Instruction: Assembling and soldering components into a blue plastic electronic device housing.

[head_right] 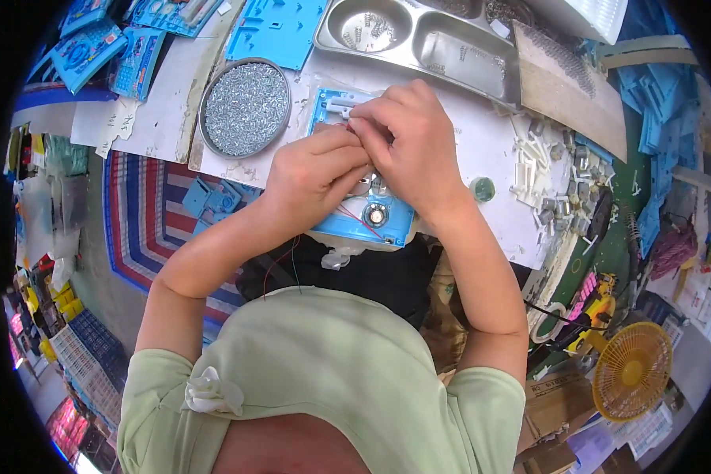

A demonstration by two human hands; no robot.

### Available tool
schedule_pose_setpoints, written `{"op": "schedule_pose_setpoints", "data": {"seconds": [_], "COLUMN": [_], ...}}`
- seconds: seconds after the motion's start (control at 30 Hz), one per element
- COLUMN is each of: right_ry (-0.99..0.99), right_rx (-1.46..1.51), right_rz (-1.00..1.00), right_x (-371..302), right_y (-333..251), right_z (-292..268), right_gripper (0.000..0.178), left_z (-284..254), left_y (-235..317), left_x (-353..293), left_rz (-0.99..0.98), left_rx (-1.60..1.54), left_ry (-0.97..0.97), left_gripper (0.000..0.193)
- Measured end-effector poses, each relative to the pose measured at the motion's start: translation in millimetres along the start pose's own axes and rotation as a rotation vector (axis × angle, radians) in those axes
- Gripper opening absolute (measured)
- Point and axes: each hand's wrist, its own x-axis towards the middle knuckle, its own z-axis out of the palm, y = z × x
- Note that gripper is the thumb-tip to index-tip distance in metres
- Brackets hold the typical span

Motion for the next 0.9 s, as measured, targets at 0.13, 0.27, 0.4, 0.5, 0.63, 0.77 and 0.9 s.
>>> {"op": "schedule_pose_setpoints", "data": {"seconds": [0.13, 0.27, 0.4, 0.5, 0.63, 0.77, 0.9], "right_ry": [0.034, 0.146, 0.043, 0.061, 0.075, 0.132, 0.123], "right_rx": [0.186, 0.052, -0.062, 0.012, 0.025, -0.104, -0.183], "right_rz": [0.146, 0.078, -0.008, 0.044, 0.008, -0.090, -0.106], "right_x": [-1, -17, -38, -37, -31, -32, -36], "right_y": [-6, -6, -3, -7, -7, -1, 2], "right_z": [-16, -43, -42, -34, -27, -21, -27], "right_gripper": [0.016, 0.023, 0.023, 0.020, 0.019, 0.016, 0.014], "left_z": [0, 0, 1, 0, -1, 0, -3], "left_y": [3, -1, -3, -3, -4, -5, -8], "left_x": [11, 16, 20, 21, 21, 20, 16], "left_rz": [-0.005, -0.113, -0.135, -0.124, -0.098, -0.045, -0.007], "left_rx": [-0.046, -0.119, -0.161, -0.157, -0.122, -0.124, -0.163], "left_ry": [0.084, 0.063, 0.066, 0.054, 0.049, 0.082, 0.189], "left_gripper": [0.014, 0.012, 0.010, 0.011, 0.012, 0.013, 0.012]}}
